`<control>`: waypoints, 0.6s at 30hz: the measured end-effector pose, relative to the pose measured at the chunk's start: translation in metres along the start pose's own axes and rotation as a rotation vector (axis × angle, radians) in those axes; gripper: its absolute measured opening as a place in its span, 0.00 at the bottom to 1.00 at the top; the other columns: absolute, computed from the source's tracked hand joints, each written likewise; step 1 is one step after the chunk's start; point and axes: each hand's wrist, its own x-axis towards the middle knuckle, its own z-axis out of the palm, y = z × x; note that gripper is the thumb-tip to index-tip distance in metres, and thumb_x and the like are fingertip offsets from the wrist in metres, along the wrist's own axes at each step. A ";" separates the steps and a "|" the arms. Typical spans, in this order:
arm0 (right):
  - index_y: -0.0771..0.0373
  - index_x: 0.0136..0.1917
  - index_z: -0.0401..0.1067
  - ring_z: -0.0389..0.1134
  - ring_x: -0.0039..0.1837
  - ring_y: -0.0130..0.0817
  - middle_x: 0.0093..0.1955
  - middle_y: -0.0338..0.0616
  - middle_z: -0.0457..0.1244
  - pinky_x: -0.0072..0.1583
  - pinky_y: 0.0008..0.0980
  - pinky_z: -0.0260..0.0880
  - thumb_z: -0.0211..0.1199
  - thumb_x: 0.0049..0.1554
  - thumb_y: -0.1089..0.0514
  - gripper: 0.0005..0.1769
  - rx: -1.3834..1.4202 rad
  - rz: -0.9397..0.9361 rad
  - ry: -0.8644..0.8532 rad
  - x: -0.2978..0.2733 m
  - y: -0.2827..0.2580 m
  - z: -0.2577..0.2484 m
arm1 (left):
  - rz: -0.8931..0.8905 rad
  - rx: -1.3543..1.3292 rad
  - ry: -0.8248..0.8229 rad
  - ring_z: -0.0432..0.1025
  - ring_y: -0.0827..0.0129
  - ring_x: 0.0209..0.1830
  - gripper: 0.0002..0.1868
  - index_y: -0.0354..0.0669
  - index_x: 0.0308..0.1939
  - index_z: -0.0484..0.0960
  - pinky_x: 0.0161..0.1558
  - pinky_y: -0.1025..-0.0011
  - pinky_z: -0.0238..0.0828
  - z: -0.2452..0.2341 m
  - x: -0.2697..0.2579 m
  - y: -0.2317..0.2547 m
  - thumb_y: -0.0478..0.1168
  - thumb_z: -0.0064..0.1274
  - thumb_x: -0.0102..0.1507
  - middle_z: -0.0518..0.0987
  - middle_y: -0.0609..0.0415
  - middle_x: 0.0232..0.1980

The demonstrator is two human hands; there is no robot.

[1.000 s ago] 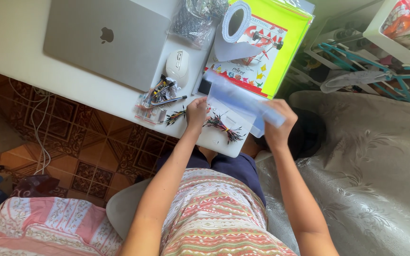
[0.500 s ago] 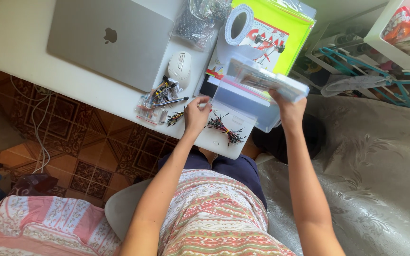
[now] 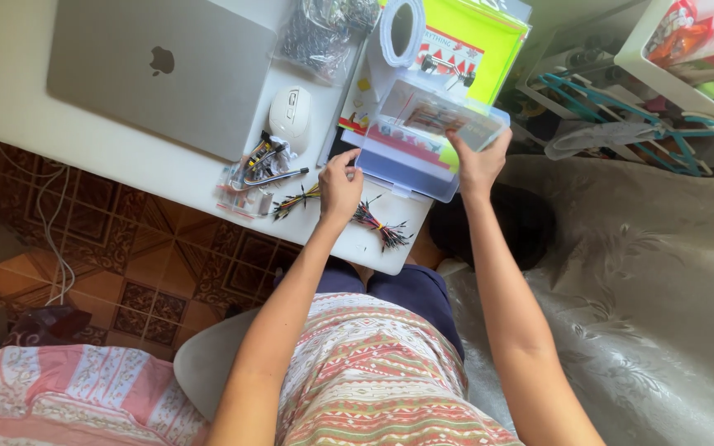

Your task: Sorting through bundles of jumper wires and small electronic component bags to organize them into a storage box.

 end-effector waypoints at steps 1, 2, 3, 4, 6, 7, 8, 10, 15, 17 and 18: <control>0.69 0.66 0.63 0.71 0.61 0.36 0.58 0.45 0.69 0.64 0.33 0.70 0.83 0.49 0.58 0.39 0.000 -0.001 -0.004 -0.002 -0.001 0.002 | -0.002 0.000 0.003 0.82 0.62 0.44 0.19 0.36 0.57 0.81 0.44 0.69 0.81 -0.001 -0.001 -0.003 0.29 0.55 0.60 0.83 0.45 0.55; 0.68 0.70 0.56 0.66 0.66 0.39 0.63 0.47 0.63 0.66 0.35 0.66 0.84 0.48 0.57 0.47 0.080 -0.118 0.039 -0.005 -0.001 0.000 | 0.024 -0.053 0.009 0.82 0.62 0.45 0.19 0.36 0.57 0.81 0.44 0.69 0.81 0.001 -0.004 -0.006 0.29 0.54 0.61 0.83 0.45 0.55; 0.67 0.75 0.48 0.60 0.71 0.42 0.67 0.49 0.57 0.69 0.37 0.63 0.85 0.47 0.57 0.56 0.161 -0.236 0.079 -0.009 -0.002 -0.002 | 0.050 -0.105 0.015 0.82 0.62 0.46 0.19 0.36 0.57 0.81 0.43 0.69 0.81 0.003 -0.008 -0.008 0.28 0.53 0.61 0.82 0.45 0.55; 0.67 0.75 0.48 0.60 0.71 0.42 0.67 0.49 0.57 0.69 0.37 0.63 0.85 0.47 0.57 0.56 0.159 -0.238 0.079 -0.015 -0.014 -0.007 | 0.050 -0.108 0.015 0.82 0.62 0.46 0.19 0.36 0.57 0.81 0.43 0.69 0.81 -0.002 -0.012 -0.009 0.28 0.53 0.61 0.82 0.45 0.55; 0.71 0.71 0.56 0.57 0.70 0.47 0.66 0.56 0.55 0.66 0.39 0.60 0.84 0.48 0.58 0.49 -0.097 -0.294 0.279 -0.029 -0.040 -0.015 | 0.074 -0.060 0.032 0.82 0.62 0.47 0.17 0.36 0.57 0.81 0.43 0.70 0.81 -0.013 -0.020 -0.010 0.29 0.52 0.64 0.82 0.45 0.54; 0.71 0.71 0.56 0.57 0.70 0.47 0.66 0.56 0.55 0.66 0.39 0.60 0.84 0.48 0.58 0.49 -0.094 -0.297 0.278 -0.037 -0.040 -0.019 | 0.076 -0.061 0.035 0.82 0.62 0.47 0.17 0.36 0.57 0.81 0.43 0.70 0.81 -0.020 -0.024 -0.012 0.29 0.52 0.64 0.82 0.45 0.54; 0.68 0.63 0.63 0.61 0.67 0.46 0.63 0.53 0.60 0.64 0.37 0.62 0.81 0.51 0.62 0.34 -0.171 -0.393 0.218 -0.047 -0.040 -0.024 | 0.073 -0.068 0.039 0.82 0.63 0.45 0.16 0.36 0.57 0.81 0.44 0.70 0.81 -0.027 -0.031 -0.014 0.29 0.52 0.64 0.82 0.45 0.53; 0.64 0.56 0.71 0.64 0.64 0.45 0.60 0.50 0.64 0.61 0.36 0.65 0.77 0.55 0.65 0.19 -0.250 -0.490 0.158 -0.074 -0.029 -0.030 | 0.069 -0.078 0.040 0.82 0.63 0.43 0.15 0.36 0.56 0.81 0.45 0.70 0.81 -0.040 -0.041 -0.020 0.29 0.52 0.65 0.83 0.45 0.53; 0.63 0.47 0.76 0.67 0.51 0.49 0.47 0.49 0.69 0.53 0.43 0.66 0.76 0.47 0.55 0.18 -0.429 -0.629 -0.610 -0.139 -0.021 -0.012 | 0.073 -0.064 0.024 0.83 0.65 0.41 0.12 0.35 0.54 0.81 0.45 0.70 0.81 -0.064 -0.058 -0.028 0.30 0.49 0.68 0.84 0.47 0.51; 0.64 0.47 0.75 0.67 0.51 0.49 0.46 0.50 0.68 0.53 0.44 0.65 0.74 0.45 0.57 0.17 -0.504 -0.632 -0.652 -0.149 -0.013 -0.001 | 0.072 -0.020 0.021 0.83 0.64 0.40 0.11 0.35 0.53 0.82 0.44 0.69 0.80 -0.070 -0.062 -0.019 0.30 0.49 0.68 0.84 0.46 0.49; 0.64 0.46 0.75 0.67 0.51 0.50 0.46 0.50 0.68 0.53 0.44 0.64 0.71 0.44 0.59 0.16 -0.581 -0.632 -0.691 -0.153 -0.009 0.004 | 0.071 0.024 0.014 0.83 0.63 0.38 0.11 0.34 0.52 0.82 0.43 0.68 0.79 -0.072 -0.064 -0.014 0.30 0.50 0.67 0.84 0.46 0.48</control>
